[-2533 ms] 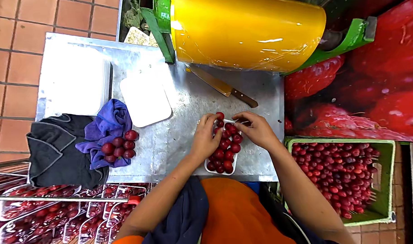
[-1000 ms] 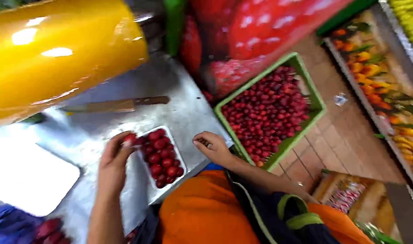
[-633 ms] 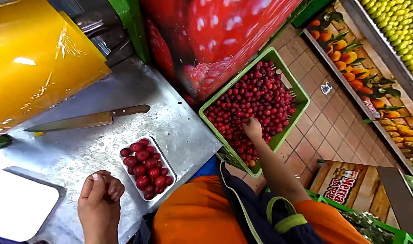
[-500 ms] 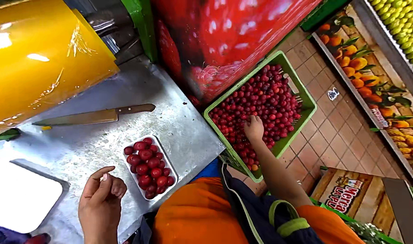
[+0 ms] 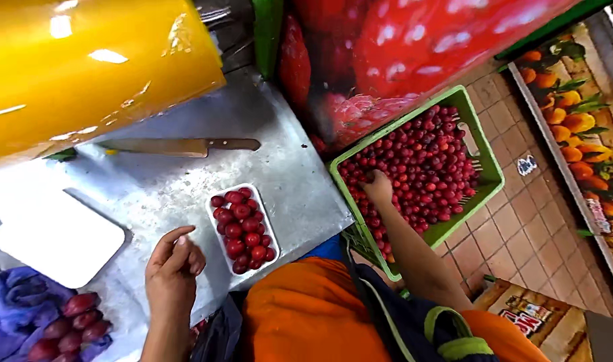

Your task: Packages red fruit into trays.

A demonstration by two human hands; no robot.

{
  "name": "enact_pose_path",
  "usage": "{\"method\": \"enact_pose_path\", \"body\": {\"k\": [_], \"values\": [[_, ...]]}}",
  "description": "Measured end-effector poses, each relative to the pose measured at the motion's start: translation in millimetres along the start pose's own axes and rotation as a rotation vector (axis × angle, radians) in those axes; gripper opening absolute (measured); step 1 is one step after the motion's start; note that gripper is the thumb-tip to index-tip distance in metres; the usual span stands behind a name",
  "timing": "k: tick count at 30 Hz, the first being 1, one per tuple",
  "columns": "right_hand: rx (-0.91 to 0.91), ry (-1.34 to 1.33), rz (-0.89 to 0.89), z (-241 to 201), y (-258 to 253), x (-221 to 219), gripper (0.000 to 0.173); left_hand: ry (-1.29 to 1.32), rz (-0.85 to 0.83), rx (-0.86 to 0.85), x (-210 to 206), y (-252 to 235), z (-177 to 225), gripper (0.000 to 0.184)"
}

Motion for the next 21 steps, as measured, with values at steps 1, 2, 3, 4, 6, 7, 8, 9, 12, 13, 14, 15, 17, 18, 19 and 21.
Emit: {"method": "enact_pose_path", "body": {"k": [1,2,3,4,6,7,8,9,12,13,14,15,17,18,19,21], "values": [[0.023,-0.076,0.013,-2,12,9,0.05,-0.066,0.016,0.006,2,-1,-2,0.025],[0.061,-0.165,0.022,-9,29,20,0.054,-0.156,0.026,0.0,4,-2,-4,0.024],[0.104,-0.259,0.024,-21,48,30,0.055,-0.257,0.038,-0.026,5,-4,-6,0.025],[0.163,-0.353,0.002,-40,68,39,0.055,-0.364,0.039,-0.065,7,-7,-7,0.027],[0.346,-0.555,-0.111,-87,107,46,0.049,-0.538,0.004,-0.136,10,-12,-11,0.03],[0.479,-0.622,-0.187,-115,124,44,0.046,-0.594,-0.019,-0.165,10,-15,-12,0.03],[0.617,-0.646,-0.272,-145,138,39,0.043,-0.633,-0.048,-0.18,10,-17,-14,0.029],[0.76,-0.599,-0.35,-177,148,31,0.041,-0.667,-0.07,-0.182,9,-19,-17,0.027],[1.047,-0.278,-0.41,-274,167,-5,0.036,-0.753,-0.123,-0.181,6,-19,-22,0.028],[1.105,-0.173,-0.414,-302,172,-16,0.037,-0.764,-0.129,-0.191,5,-18,-22,0.03],[1.152,-0.061,-0.421,-324,174,-27,0.037,-0.77,-0.136,-0.203,5,-17,-22,0.03],[1.194,0.042,-0.424,-340,175,-36,0.036,-0.771,-0.143,-0.218,5,-16,-22,0.029],[1.273,0.215,-0.419,-356,172,-49,0.028,-0.751,-0.149,-0.247,8,-14,-23,0.026],[1.29,0.274,-0.429,-359,169,-53,0.026,-0.729,-0.148,-0.259,10,-14,-25,0.025],[1.292,0.301,-0.444,-359,166,-54,0.025,-0.702,-0.142,-0.261,13,-14,-26,0.024],[1.271,0.279,-0.467,-357,159,-50,0.024,-0.632,-0.102,-0.235,16,-15,-29,0.023]]}}
Point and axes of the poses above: each hand's wrist, its own y-axis away from the middle knuckle, its own x-axis out of the back of the hand, z = x × y, the point moved 2 cm from there along -y, towards the middle knuckle, and after that the axes turned 6 degrees about -z, right-handed, at the moved point
